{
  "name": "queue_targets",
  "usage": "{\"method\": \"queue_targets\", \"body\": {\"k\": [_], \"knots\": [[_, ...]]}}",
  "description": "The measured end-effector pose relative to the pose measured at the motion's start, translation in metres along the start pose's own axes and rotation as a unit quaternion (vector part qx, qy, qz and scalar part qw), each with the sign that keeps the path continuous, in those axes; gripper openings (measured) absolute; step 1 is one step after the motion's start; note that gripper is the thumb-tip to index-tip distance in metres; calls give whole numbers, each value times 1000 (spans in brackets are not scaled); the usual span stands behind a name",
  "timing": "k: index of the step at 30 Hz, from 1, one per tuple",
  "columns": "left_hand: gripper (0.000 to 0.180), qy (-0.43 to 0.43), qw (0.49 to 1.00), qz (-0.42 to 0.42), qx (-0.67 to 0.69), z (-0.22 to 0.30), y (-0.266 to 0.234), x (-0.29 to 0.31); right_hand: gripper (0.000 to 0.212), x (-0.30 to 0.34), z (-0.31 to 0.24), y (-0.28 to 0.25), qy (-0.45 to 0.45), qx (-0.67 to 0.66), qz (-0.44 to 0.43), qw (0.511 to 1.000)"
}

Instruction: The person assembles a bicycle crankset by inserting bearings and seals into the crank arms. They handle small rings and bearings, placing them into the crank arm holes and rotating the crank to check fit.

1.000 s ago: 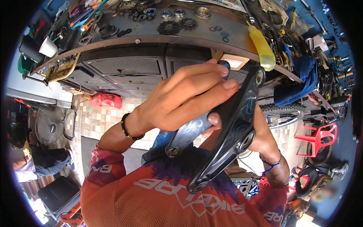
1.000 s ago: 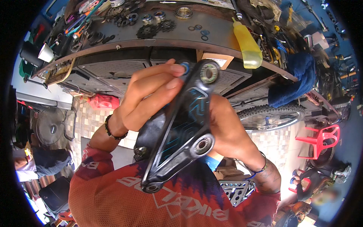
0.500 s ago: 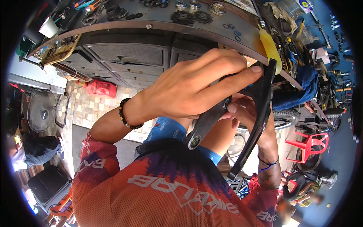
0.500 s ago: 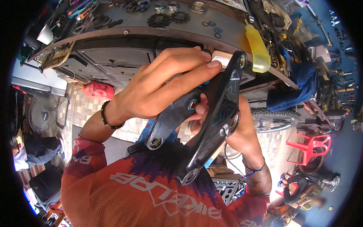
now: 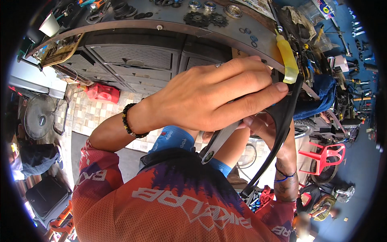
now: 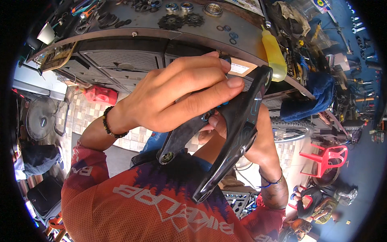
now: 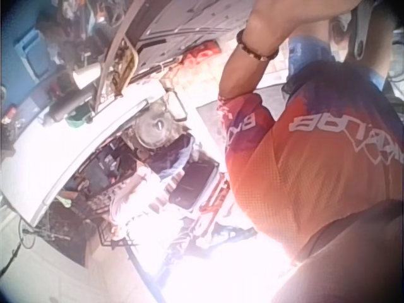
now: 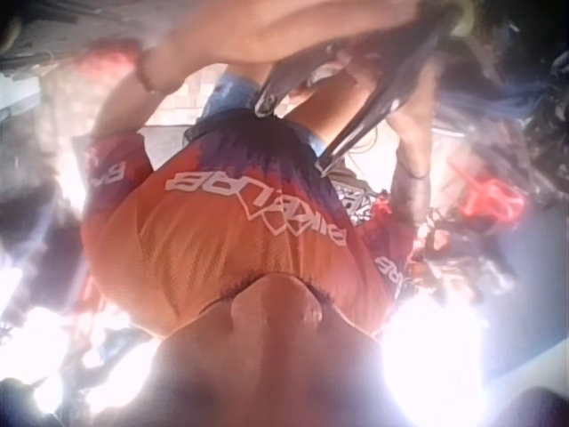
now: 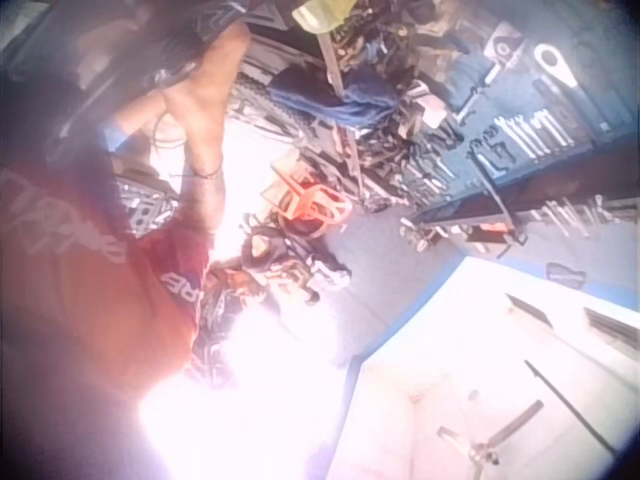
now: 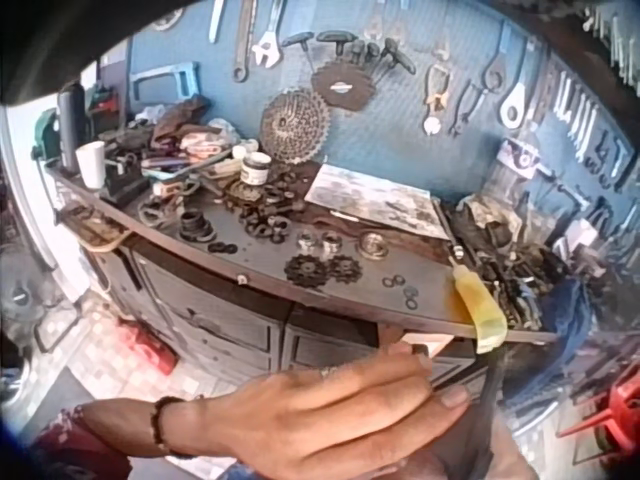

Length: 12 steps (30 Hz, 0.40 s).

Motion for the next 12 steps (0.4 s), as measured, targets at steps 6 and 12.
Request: {"method": "queue_targets", "body": {"k": [6,12], "knots": [[54,14,1000,18,-19,2,0,-1,45,-1,-2,0,50,-29,-8,998],[56,11,1000,27,-9,2,1,-2,48,3,3,-1,74,-45,-4,996]]}}
Point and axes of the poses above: each hand's wrist, its own x-axis away from the middle knuckle, its own y-axis out of the palm, z = x × y, the point moved 8 cm from there along -x, towards the middle knuckle, and after that the axes turned 14 degrees about -z, right-handed, at the moved point
